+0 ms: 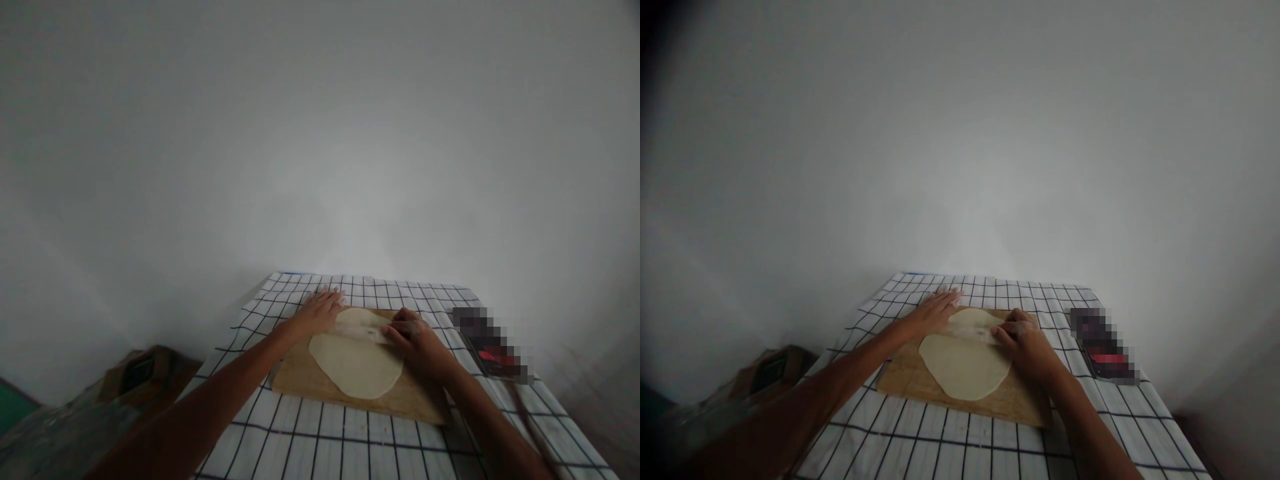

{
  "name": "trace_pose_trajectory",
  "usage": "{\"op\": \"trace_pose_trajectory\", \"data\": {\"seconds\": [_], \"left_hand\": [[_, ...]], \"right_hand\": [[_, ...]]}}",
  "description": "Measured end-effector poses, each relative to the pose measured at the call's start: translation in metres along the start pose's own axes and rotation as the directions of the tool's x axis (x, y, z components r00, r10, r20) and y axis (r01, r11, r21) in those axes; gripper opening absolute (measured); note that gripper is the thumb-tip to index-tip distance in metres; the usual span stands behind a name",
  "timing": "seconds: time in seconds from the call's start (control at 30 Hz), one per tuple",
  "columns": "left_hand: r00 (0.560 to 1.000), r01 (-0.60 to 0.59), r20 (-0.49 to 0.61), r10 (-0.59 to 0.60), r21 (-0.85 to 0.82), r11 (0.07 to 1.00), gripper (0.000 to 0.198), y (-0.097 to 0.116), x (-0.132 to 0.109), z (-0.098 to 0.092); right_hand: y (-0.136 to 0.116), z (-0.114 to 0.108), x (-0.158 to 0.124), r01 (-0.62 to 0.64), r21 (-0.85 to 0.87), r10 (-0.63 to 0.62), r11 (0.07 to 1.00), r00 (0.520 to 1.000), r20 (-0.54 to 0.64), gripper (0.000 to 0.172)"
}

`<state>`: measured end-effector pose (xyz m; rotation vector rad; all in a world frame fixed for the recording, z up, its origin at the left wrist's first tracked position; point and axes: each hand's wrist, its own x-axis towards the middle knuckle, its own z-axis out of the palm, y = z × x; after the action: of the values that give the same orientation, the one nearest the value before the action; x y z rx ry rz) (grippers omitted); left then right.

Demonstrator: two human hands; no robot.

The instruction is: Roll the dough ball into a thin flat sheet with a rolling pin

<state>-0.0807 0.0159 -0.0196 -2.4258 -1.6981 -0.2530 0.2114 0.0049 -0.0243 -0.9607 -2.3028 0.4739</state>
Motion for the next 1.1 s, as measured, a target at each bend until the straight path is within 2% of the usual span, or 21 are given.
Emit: {"op": "trace_pose_trajectory", "data": {"seconds": [0.07,0.17,0.27,0.33,0.37,0.47,0.57,0.63,0.7,0.8,0.87,0.97,1.03,1.1], "left_hand": [[1.0,0.02,-0.018,-0.02,0.013,1.0,0.049,0.016,-0.028,-0.007],[0.998,0.021,-0.068,-0.017,0.049,0.999,0.053,0.051,-0.084,-0.015],[0.987,0.013,-0.163,0.009,0.133,0.991,0.065,0.085,-0.136,-0.013],[0.977,0.002,-0.208,0.034,0.171,0.985,0.072,0.096,-0.155,-0.007],[0.976,0.003,-0.217,0.036,0.175,0.985,0.073,0.097,-0.156,-0.005],[0.983,0.031,-0.182,-0.007,0.127,0.991,0.065,0.082,-0.132,-0.004],[0.992,0.053,-0.119,-0.045,0.063,0.997,0.051,0.054,-0.079,-0.007],[0.992,0.048,-0.122,-0.041,0.057,0.997,0.047,0.036,-0.039,-0.005],[0.997,0.045,-0.069,-0.043,0.025,0.999,0.049,0.022,0.0,0.0],[1.0,0.0,-0.022,0.0,0.0,1.0,0.046,0.01,0.052,0.009],[1.0,-0.012,0.006,0.012,-0.034,0.999,0.046,0.008,0.079,0.014],[1.0,-0.008,0.018,0.009,-0.066,0.998,0.051,0.008,0.097,0.017],[0.999,-0.03,0.019,0.031,-0.069,0.997,0.05,0.008,0.091,0.017],[0.998,-0.059,0.019,0.06,-0.066,0.996,0.048,0.006,0.075,0.016]], "right_hand": [[-0.001,0.001,-0.001,0.017,0.017,-0.017,1.0,1.0,0.003,0.048],[0.0,0.002,-0.002,0.036,0.055,-0.036,0.998,0.999,0.004,0.036],[0.001,0.001,-0.004,0.028,0.105,-0.029,0.994,1.0,0.008,0.036],[0.001,0.0,-0.005,0.018,0.136,-0.021,0.991,1.0,0.021,0.039],[0.0,-0.001,-0.006,0.013,0.146,-0.017,0.989,0.999,0.03,0.039],[-0.001,-0.002,-0.007,-0.004,0.152,-0.003,0.988,0.999,0.045,0.04],[-0.001,-0.002,-0.006,0.022,0.119,-0.029,0.993,0.998,0.055,0.04],[-0.002,-0.002,-0.005,0.043,0.082,-0.047,0.996,0.998,0.046,0.04],[-0.001,-0.002,-0.003,0.038,0.05,-0.039,0.998,0.999,0.022,0.042],[0.002,-0.002,-0.003,0.006,0.048,-0.007,0.999,1.0,0.009,0.045],[0.005,-0.001,-0.003,-0.009,0.062,0.008,0.998,1.0,0.018,0.048],[0.006,0.0,-0.004,-0.016,0.069,0.013,0.998,0.999,0.04,0.048],[0.003,-0.001,-0.003,-0.009,0.066,0.005,0.998,0.998,0.055,0.046],[-0.001,-0.001,-0.003,0.009,0.073,-0.014,0.997,0.997,0.071,0.045]]}}
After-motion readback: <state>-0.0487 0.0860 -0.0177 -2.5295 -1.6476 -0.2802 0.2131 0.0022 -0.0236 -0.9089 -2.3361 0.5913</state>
